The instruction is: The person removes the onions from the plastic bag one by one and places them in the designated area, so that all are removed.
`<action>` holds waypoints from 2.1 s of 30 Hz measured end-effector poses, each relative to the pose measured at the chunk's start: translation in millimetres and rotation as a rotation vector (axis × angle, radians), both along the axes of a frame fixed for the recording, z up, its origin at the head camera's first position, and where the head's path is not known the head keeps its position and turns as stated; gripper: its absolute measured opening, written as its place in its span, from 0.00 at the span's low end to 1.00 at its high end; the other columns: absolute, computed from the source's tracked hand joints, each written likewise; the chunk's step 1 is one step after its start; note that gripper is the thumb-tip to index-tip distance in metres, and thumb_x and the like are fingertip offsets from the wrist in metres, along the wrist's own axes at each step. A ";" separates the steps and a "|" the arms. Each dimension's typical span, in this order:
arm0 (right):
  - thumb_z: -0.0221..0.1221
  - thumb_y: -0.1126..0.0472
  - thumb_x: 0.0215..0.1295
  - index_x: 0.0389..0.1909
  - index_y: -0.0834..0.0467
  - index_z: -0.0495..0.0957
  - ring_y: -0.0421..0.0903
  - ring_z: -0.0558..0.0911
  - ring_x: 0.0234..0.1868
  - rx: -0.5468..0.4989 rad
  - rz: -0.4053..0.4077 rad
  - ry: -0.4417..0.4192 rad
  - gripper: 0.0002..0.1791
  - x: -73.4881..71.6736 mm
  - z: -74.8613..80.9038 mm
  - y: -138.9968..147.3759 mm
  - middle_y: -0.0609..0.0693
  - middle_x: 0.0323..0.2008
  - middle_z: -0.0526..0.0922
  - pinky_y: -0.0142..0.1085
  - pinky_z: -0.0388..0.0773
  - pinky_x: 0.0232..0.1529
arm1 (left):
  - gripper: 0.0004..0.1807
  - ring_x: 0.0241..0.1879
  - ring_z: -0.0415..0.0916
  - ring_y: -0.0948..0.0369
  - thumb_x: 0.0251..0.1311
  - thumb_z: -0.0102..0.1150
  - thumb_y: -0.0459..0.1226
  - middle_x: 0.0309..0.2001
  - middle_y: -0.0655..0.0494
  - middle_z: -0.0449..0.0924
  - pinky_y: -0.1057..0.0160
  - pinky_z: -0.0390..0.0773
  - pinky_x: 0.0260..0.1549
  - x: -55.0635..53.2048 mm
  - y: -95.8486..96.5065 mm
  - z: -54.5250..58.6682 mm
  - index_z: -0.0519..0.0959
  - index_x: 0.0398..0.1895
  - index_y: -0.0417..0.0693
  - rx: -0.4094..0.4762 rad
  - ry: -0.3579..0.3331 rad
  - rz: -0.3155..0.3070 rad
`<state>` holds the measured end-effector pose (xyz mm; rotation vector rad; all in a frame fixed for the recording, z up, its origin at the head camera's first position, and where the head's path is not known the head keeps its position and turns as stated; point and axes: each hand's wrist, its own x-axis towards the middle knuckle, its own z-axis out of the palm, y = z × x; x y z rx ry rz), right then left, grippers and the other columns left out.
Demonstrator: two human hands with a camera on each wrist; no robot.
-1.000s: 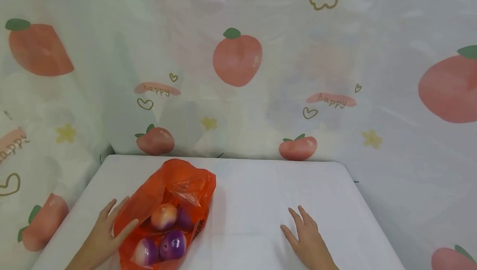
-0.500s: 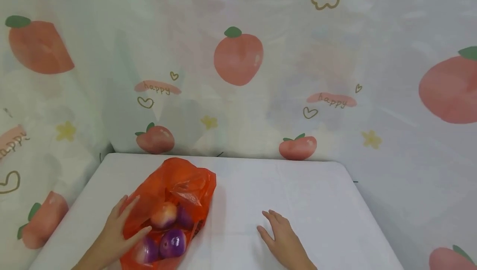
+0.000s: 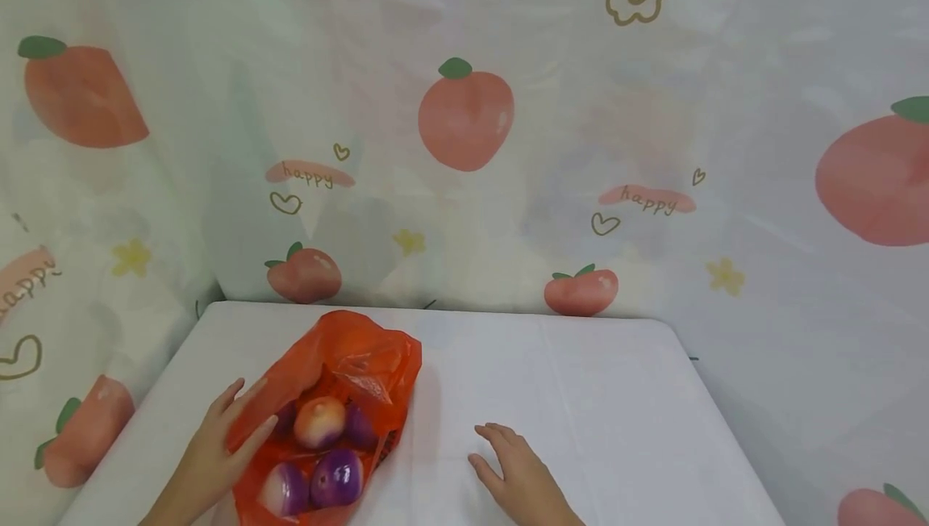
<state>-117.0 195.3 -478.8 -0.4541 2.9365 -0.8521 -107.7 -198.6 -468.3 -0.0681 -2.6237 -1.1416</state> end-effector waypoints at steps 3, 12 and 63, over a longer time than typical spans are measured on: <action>0.47 0.32 0.63 0.57 0.56 0.73 0.53 0.72 0.57 -0.013 0.025 -0.027 0.35 -1.0 2.3 -4.6 0.52 0.55 0.75 0.52 0.69 0.55 | 0.31 0.61 0.56 0.36 0.62 0.58 0.48 0.65 0.34 0.55 0.30 0.59 0.51 0.2 0.2 1.7 0.67 0.66 0.45 0.005 -0.028 0.007; 0.56 0.36 0.61 0.57 0.52 0.73 0.50 0.73 0.56 -0.077 0.057 -0.035 0.31 -2.1 5.2 -18.2 0.47 0.54 0.76 0.51 0.71 0.53 | 0.34 0.62 0.55 0.35 0.66 0.50 0.54 0.66 0.33 0.54 0.31 0.57 0.52 1.2 4.2 0.4 0.61 0.70 0.49 0.037 -0.142 0.058; 0.51 0.37 0.65 0.62 0.47 0.69 0.49 0.68 0.60 -0.132 0.309 -0.045 0.28 -7.4 16.4 -86.7 0.49 0.62 0.66 0.47 0.72 0.54 | 0.24 0.61 0.62 0.43 0.70 0.44 0.50 0.60 0.41 0.68 0.36 0.57 0.57 -1.2 8.1 -2.2 0.75 0.59 0.45 0.071 -0.111 0.047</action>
